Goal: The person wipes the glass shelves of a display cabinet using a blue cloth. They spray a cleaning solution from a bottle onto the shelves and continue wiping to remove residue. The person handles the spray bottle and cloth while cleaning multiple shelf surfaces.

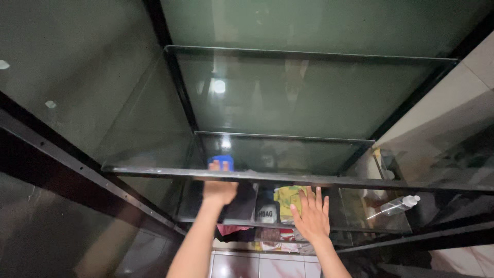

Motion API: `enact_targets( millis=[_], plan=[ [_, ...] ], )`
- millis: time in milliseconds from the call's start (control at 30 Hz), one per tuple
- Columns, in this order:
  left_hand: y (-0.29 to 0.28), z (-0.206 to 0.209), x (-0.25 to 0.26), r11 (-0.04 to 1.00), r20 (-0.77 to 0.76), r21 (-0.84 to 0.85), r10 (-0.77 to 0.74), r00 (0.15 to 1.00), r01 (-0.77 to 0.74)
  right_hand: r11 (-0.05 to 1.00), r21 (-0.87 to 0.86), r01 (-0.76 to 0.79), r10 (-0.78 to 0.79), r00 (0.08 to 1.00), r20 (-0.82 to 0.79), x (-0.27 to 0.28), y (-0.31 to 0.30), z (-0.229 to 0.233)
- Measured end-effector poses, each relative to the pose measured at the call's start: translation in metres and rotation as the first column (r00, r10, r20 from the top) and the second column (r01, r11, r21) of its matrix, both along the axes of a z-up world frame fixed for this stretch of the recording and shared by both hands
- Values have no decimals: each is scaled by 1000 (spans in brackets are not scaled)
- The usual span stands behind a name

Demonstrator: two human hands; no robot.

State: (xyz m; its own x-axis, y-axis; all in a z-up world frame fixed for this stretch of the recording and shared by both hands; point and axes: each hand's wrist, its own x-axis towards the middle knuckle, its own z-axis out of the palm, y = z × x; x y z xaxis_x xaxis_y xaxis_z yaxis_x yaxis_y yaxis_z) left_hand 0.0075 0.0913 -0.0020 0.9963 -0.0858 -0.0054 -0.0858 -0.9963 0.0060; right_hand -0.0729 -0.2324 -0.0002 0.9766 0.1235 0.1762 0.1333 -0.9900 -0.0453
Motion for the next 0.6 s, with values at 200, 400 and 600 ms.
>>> enact_targets(
  millis=[200,400,600],
  plan=[
    [46,-26,-40,909,77,-235,371,925,-345,1000,6,2,-2,1000,-27,1,0,-1],
    [-5,-29,-79,902,-33,-185,391,920,-390,1000,-17,-2,2,1000,-31,0,-1,-2],
    [-21,-28,-29,971,-34,-197,135,990,-139,1000,10,-12,13,1000,-9,-1,0,1]
  ],
)
